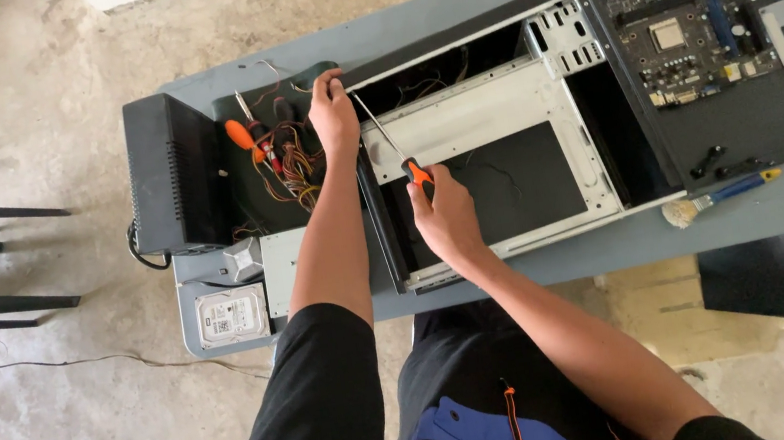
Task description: The person picks up a computer case cover from the side of a table and places it onto the open computer chassis. The person then uses a screwdriver to tighten a screw into the back of the case and fits the front panel onto the chassis.
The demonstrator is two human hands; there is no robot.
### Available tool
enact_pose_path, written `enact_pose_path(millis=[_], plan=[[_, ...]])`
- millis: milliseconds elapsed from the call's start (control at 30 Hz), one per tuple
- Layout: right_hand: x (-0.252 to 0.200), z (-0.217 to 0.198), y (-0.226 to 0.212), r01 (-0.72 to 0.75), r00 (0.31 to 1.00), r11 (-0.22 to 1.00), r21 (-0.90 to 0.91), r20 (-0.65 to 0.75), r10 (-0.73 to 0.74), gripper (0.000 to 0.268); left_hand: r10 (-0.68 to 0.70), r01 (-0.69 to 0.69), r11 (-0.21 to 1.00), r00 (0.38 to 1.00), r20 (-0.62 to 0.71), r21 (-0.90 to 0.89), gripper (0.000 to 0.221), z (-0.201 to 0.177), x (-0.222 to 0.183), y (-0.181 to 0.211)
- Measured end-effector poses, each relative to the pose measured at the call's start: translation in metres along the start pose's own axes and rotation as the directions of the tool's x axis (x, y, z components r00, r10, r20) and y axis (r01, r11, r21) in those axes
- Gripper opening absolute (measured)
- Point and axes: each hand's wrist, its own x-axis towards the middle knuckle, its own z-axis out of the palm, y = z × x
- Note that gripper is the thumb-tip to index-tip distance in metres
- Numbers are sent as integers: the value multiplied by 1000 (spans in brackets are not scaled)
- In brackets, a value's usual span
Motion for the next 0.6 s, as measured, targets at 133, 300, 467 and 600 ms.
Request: enact_pose_path(millis=[133,300,467,600], plan=[[-1,0,-3,-32,999,999,-3,20,32,41,-9,9,1000,1000,-6,-3,29,-2,4,-4],[-4,-11,-2,-21,1000,1000,-11,-4,21,43,-38,38,999,999,-2,-18,29,-1,4,-5],[0,-9,6,-13,1000,999,47,-5,13,42,-39,39,998,999,-8,-40,30,1,3,-6],[4,-6,9,-8,1000,999,53,-15,9,42,-50,50,998,999,-6,-35,28,3,7,-9]])
